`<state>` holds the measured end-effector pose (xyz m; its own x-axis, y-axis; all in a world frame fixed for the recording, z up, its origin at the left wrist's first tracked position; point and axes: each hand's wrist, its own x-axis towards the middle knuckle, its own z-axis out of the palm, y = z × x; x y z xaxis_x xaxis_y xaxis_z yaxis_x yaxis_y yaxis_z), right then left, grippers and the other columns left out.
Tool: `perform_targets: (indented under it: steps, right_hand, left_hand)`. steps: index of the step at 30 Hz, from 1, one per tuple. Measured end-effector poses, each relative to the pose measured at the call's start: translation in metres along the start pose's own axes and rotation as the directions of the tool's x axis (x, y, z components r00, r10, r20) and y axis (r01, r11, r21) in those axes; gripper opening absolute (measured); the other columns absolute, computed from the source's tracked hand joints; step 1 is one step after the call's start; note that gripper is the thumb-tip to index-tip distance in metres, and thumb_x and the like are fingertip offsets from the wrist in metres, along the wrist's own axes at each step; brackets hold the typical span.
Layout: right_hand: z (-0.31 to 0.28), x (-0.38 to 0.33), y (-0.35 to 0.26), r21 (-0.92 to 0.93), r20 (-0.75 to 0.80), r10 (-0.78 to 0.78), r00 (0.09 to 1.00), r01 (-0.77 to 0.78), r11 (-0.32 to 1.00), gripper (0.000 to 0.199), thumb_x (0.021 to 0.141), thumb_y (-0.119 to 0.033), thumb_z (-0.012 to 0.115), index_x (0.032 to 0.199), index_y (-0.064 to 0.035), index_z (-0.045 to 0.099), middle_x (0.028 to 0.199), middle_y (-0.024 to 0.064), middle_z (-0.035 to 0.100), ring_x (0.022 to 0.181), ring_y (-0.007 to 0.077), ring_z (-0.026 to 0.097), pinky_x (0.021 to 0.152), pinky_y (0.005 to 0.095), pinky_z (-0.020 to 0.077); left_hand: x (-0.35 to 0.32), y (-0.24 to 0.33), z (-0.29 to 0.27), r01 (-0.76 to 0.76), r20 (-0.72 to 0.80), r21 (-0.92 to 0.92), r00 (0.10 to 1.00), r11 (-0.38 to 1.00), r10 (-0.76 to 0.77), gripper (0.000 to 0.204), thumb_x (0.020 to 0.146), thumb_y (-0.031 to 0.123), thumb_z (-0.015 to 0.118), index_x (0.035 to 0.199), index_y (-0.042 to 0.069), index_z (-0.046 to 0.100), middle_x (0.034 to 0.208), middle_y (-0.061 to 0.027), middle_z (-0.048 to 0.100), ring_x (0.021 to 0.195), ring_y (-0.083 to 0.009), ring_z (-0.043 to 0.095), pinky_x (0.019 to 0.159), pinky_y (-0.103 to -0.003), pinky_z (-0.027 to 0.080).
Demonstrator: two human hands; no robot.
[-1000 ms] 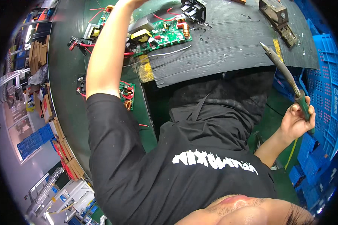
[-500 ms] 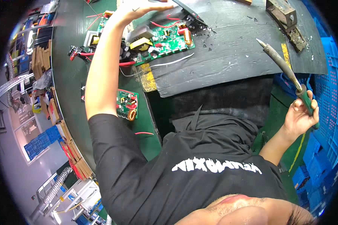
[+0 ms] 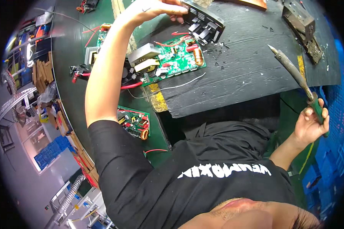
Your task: Soldering electronic components onto a printed circuit board using a soldering iron.
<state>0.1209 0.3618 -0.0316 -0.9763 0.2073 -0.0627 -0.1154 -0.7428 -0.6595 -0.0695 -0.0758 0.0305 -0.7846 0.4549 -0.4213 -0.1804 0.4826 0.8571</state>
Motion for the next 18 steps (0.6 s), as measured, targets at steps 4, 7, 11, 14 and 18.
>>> perform_targets:
  steps: [4,7,11,14,18]
  right_hand:
    - [0.005,0.015,0.001,-0.006,0.016,0.061,0.998,-0.061,0.998,0.015,0.085,-0.022,0.052,0.079,-0.0083,0.055,0.114,0.0175,0.056,0.064,0.0252,0.056,0.054,0.0251,0.0434]
    - [0.009,0.022,0.004,-0.005,0.031,0.082,0.996,-0.081,0.997,0.015,0.084,-0.021,0.052,0.078,-0.0081,0.056,0.114,0.0174,0.056,0.064,0.0245,0.056,0.054,0.0248,0.0438]
    - [0.009,0.027,0.005,0.028,0.083,0.097,0.992,-0.1,0.995,0.014,0.083,-0.021,0.053,0.078,-0.0079,0.058,0.111,0.0168,0.056,0.062,0.0229,0.056,0.052,0.0241,0.0439]
    - [0.008,0.03,0.007,0.031,0.066,0.099,0.993,-0.102,0.994,0.014,0.082,-0.021,0.053,0.079,-0.0079,0.059,0.109,0.0161,0.055,0.059,0.0214,0.055,0.051,0.0232,0.0437]
    - [0.01,0.036,0.011,0.069,0.155,0.12,0.981,-0.132,0.989,0.019,0.087,-0.024,0.047,0.081,-0.0084,0.055,0.119,0.0201,0.053,0.065,0.0327,0.059,0.046,0.0251,0.042]
  left_hand:
    - [-0.003,0.001,0.001,-0.057,0.057,0.015,0.997,0.998,0.056,0.016,0.077,0.011,0.066,0.088,0.0,0.064,0.073,-0.0061,0.064,0.067,-0.0126,0.061,0.064,-0.024,0.048]
    - [-0.017,0.001,0.004,-0.123,0.055,0.018,0.991,0.992,0.122,0.017,0.078,0.013,0.066,0.09,0.001,0.065,0.081,-0.005,0.064,0.075,-0.0099,0.059,0.069,-0.023,0.047]
    - [-0.062,-0.003,0.01,-0.074,-0.229,0.502,0.949,0.862,0.214,0.026,0.08,0.017,0.062,0.102,0.003,0.06,0.095,-0.0045,0.064,0.088,-0.0121,0.057,0.084,-0.027,0.042]
    - [-0.099,-0.008,0.02,-0.086,-0.174,0.616,0.955,0.783,0.241,0.026,0.078,0.015,0.059,0.102,0.005,0.059,0.085,-0.009,0.063,0.084,-0.0231,0.061,0.078,-0.03,0.045]
    - [-0.115,-0.013,0.041,-0.008,-0.267,0.435,0.954,0.9,0.138,0.02,0.076,0.01,0.063,0.095,0.005,0.063,0.084,-0.0038,0.065,0.082,-0.0147,0.061,0.076,-0.027,0.044]
